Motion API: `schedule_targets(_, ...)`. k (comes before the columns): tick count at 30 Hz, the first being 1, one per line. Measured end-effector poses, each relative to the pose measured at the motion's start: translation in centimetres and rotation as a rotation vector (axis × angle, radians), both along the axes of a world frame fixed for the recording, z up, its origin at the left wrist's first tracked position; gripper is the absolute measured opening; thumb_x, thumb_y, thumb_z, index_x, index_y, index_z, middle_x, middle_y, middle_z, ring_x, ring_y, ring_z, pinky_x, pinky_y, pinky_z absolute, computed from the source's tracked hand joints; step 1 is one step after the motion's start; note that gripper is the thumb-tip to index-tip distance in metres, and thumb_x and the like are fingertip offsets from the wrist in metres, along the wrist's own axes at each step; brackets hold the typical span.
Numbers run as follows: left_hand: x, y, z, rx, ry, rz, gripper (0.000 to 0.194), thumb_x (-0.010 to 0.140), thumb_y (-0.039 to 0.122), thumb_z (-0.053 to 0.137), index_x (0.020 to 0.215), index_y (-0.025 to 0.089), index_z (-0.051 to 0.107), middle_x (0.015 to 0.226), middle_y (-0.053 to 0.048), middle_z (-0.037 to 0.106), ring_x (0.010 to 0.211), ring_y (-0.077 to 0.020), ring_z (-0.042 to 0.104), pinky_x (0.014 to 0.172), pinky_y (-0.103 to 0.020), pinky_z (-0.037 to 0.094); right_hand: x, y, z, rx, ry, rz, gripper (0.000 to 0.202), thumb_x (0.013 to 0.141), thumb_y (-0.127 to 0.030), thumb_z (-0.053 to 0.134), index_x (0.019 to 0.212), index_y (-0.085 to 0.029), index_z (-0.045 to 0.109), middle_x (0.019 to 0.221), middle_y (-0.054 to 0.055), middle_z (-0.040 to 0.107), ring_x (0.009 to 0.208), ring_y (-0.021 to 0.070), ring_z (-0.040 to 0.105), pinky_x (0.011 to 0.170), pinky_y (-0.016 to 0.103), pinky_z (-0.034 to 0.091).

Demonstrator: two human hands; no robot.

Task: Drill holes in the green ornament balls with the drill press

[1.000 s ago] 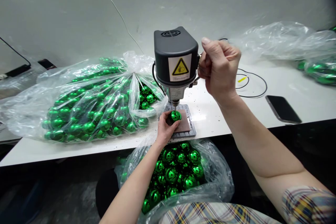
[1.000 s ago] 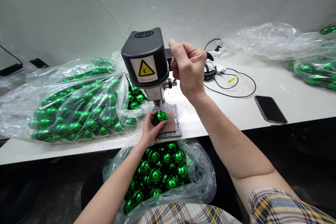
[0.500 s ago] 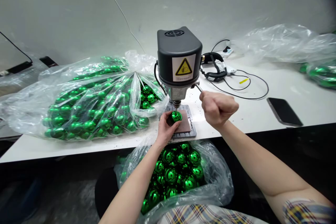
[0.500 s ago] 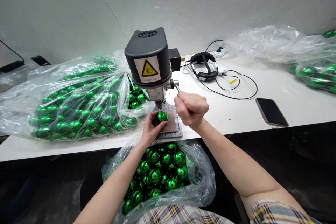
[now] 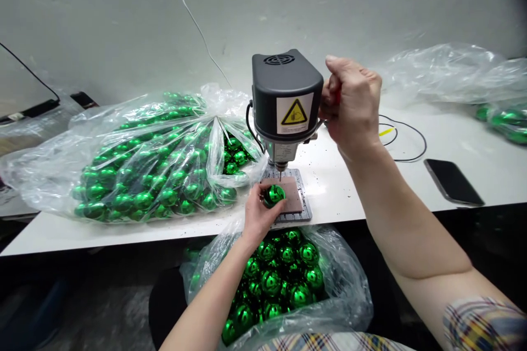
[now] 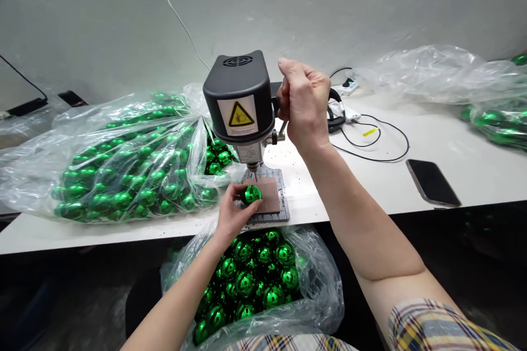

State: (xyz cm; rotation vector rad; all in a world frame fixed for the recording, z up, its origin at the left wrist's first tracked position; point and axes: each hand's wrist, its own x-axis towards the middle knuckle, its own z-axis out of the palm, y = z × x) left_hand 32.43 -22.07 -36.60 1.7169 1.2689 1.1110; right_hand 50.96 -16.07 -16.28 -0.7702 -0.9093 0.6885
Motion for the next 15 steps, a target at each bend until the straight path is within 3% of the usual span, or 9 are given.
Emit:
schedule_targets(2,-1.5,-1.0,1.8,0.015,0.182,-0.173,0.039,0.065,0.038,0.089,0.092,0.021,0.066,0.088,-0.005,0.068,0.081,-0.0230,0.061,0.072,-0.034,0.049,0.4,0.7,-0.2,-0.018,0.016,0.008,0.047,0.089,-0.021,0.058,0.048,-0.022,0.035,0.039,-0.006,0.031,0.033,0.0048,0.021,0.035,0.025,0.010)
schedule_targets(4,-2.9,-0.7,3.4,0.036,0.283,-0.316,0.030,0.073,0.043,0.084,0.087,0.022,0.068,0.086,-0.006,0.069,0.081,-0.0236,0.061,0.073,-0.034,0.048,0.9,1.2,-0.7,0.031,-0.051,0.041,0.046,0.089,-0.029,0.061,0.051,-0.022,0.036,0.042,-0.006,0.031,0.034,0.0038,0.022,0.034,0.024,0.011)
schedule_targets(5,-3.5,0.2,4.0,0.065,0.303,-0.302,0.022,0.082,0.042,0.075,0.089,0.022,0.069,0.087,-0.006,0.069,0.082,-0.0238,0.061,0.075,-0.035,0.048,1.0,1.3,-1.0,0.066,-0.096,0.063,0.046,0.089,-0.034,0.063,0.053,-0.022,0.036,0.044,-0.006,0.031,0.034,0.0036,0.022,0.034,0.024,0.013)
schedule_targets(7,-4.2,3.2,4.8,0.149,0.350,-0.117,0.019,0.096,0.032,0.055,0.094,0.021,0.070,0.093,-0.008,0.070,0.088,-0.0248,0.062,0.082,-0.037,0.048,1.3,1.5,-1.4,0.116,-0.153,0.092,0.048,0.087,-0.044,0.066,0.057,-0.022,0.036,0.047,-0.007,0.031,0.036,0.0038,0.023,0.035,0.024,0.015)
schedule_targets(10,-4.9,9.3,4.9,0.130,0.624,0.123,0.018,0.091,0.019,0.055,0.094,0.018,0.072,0.100,-0.015,0.068,0.099,-0.0302,0.063,0.090,-0.042,0.047,1.4,1.5,-1.6,0.109,-0.123,0.072,0.049,0.085,-0.044,0.068,0.056,-0.022,0.036,0.046,-0.006,0.030,0.036,0.0050,0.025,0.034,0.025,0.016)
schedule_targets(13,-5.1,13.6,4.4,-0.045,0.860,0.122,0.010,0.080,0.025,0.070,0.086,0.018,0.074,0.099,-0.017,0.067,0.099,-0.0350,0.066,0.089,-0.045,0.048,1.1,1.3,-1.4,0.091,-0.092,0.059,0.048,0.085,-0.043,0.068,0.054,-0.022,0.038,0.046,-0.006,0.032,0.036,0.0051,0.024,0.034,0.024,0.015)
schedule_targets(15,-5.1,14.5,4.1,-0.096,0.891,0.074,0.018,0.072,0.034,0.080,0.076,0.018,0.074,0.088,-0.016,0.069,0.096,-0.0382,0.067,0.086,-0.046,0.049,0.9,1.2,-1.2,0.086,-0.079,0.052,0.047,0.085,-0.041,0.069,0.053,-0.022,0.039,0.046,-0.006,0.033,0.035,0.0048,0.023,0.034,0.024,0.015)
